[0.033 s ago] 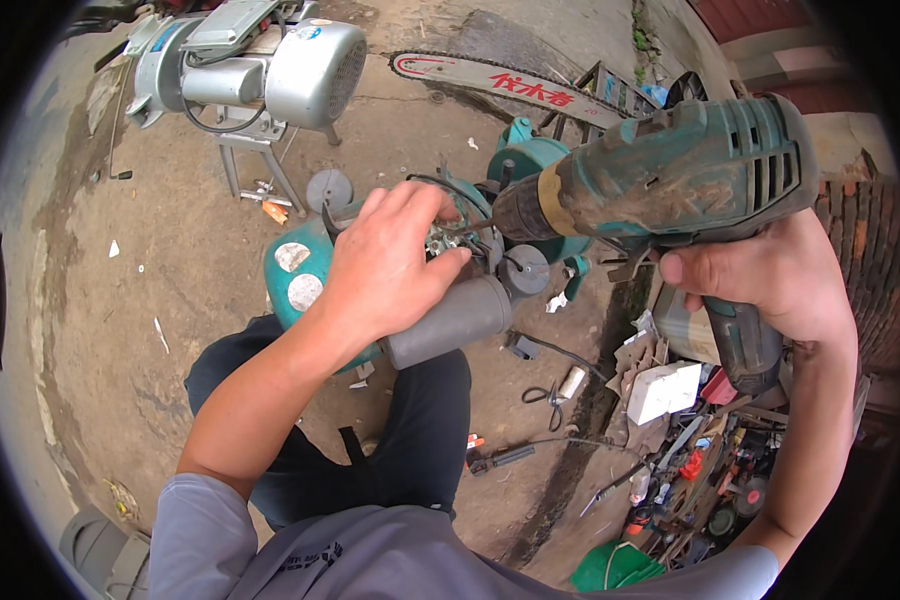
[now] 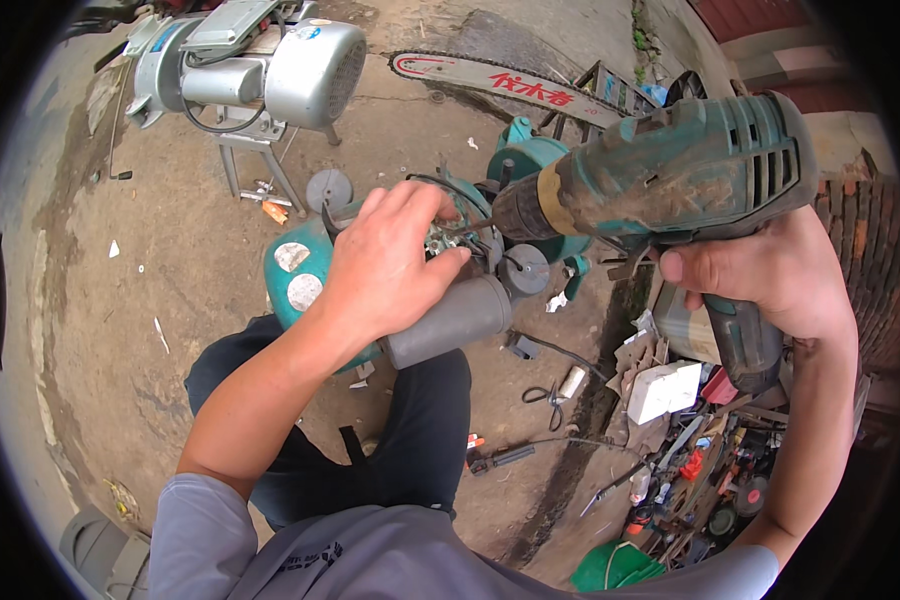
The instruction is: The person kneels and repairs a teal electric motor by hand and with a cordless drill. They strip and connect wires, secure components with screws, and reassemble the motor housing.
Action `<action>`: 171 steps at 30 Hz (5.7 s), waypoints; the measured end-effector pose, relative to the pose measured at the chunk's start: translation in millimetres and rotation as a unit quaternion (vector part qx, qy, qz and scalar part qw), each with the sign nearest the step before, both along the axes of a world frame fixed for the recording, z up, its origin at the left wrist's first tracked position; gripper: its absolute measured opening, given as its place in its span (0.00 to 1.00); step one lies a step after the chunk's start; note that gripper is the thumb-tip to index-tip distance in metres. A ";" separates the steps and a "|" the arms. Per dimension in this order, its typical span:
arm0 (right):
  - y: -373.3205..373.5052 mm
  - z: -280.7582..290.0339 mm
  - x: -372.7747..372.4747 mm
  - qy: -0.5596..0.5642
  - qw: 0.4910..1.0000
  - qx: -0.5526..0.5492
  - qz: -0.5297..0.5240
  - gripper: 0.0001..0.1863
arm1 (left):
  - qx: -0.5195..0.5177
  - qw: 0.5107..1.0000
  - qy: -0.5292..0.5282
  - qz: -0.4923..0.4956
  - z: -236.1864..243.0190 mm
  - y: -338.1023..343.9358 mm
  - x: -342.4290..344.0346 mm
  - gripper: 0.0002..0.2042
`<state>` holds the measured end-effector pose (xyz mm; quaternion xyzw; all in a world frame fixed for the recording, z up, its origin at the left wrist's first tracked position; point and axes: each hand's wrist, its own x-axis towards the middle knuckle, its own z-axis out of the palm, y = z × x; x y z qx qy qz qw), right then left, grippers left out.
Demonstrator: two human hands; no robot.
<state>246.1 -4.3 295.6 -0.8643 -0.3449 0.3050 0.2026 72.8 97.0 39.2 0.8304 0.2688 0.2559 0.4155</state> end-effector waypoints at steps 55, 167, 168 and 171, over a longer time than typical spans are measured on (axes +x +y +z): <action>60.5 2.6 28.9 -0.224 0.822 -0.014 0.524 0.29 | -0.006 1.000 0.017 0.023 0.8 6.0 -9.4 0.17; -73.1 -278.8 -79.3 0.183 0.789 0.573 -0.130 0.25 | 0.217 0.966 0.118 -0.082 31.2 -49.6 -27.6 0.32; -74.4 -280.2 -81.2 0.211 0.780 0.571 -0.146 0.24 | 0.211 0.967 0.121 -0.081 31.9 -49.2 -27.8 0.32; -79.7 -282.8 -93.2 0.269 0.747 0.580 -0.180 0.24 | 0.221 0.965 0.105 -0.096 33.4 -49.1 -29.7 0.31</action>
